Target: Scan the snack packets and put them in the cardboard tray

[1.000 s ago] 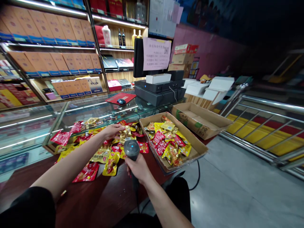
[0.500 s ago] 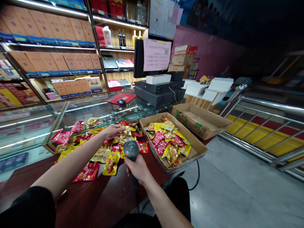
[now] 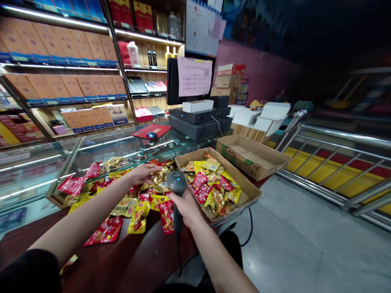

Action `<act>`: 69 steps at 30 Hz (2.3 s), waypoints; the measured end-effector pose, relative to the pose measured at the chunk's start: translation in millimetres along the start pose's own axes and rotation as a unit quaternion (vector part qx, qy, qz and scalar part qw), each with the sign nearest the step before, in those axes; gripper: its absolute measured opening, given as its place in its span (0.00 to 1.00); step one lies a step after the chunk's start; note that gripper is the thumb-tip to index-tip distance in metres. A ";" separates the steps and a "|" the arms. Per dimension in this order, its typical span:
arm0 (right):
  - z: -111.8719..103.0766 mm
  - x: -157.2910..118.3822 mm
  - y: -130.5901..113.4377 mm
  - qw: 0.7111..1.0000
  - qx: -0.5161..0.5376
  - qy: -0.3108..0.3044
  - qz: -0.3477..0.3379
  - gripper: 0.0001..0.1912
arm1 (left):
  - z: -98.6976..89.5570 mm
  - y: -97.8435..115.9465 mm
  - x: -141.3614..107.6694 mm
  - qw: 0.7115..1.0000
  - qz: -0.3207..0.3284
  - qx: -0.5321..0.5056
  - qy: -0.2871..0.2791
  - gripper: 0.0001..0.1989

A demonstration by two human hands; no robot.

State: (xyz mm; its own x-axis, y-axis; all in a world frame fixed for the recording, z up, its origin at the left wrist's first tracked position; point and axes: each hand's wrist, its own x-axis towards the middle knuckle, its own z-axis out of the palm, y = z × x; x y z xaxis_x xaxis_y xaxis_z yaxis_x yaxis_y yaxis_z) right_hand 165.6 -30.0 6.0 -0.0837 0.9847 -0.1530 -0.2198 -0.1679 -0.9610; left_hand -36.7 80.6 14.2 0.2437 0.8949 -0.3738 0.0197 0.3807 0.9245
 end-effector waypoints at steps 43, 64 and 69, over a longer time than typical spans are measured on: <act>28.1 4.1 68.7 0.955 0.082 -0.166 0.232 0.16 | -17.5 -103.9 -127.7 0.985 0.014 0.105 0.133 0.29; 9.8 17.2 8.1 0.994 0.070 -0.074 0.037 0.17 | 12.6 -60.9 -62.8 0.981 0.075 -0.177 0.028 0.21; -0.2 25.7 10.9 0.995 0.042 -0.087 0.023 0.14 | 16.1 -58.4 -47.6 0.973 0.059 -0.222 0.007 0.22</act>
State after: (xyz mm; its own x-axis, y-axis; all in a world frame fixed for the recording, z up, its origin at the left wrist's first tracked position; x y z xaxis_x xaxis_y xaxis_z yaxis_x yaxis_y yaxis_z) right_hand 161.3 -6.5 -8.4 -0.2612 0.9542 -0.1462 -0.2913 -0.2223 -0.9304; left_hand -33.8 12.0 -20.8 0.2061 0.9405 -0.2702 -0.4295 0.3351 0.8386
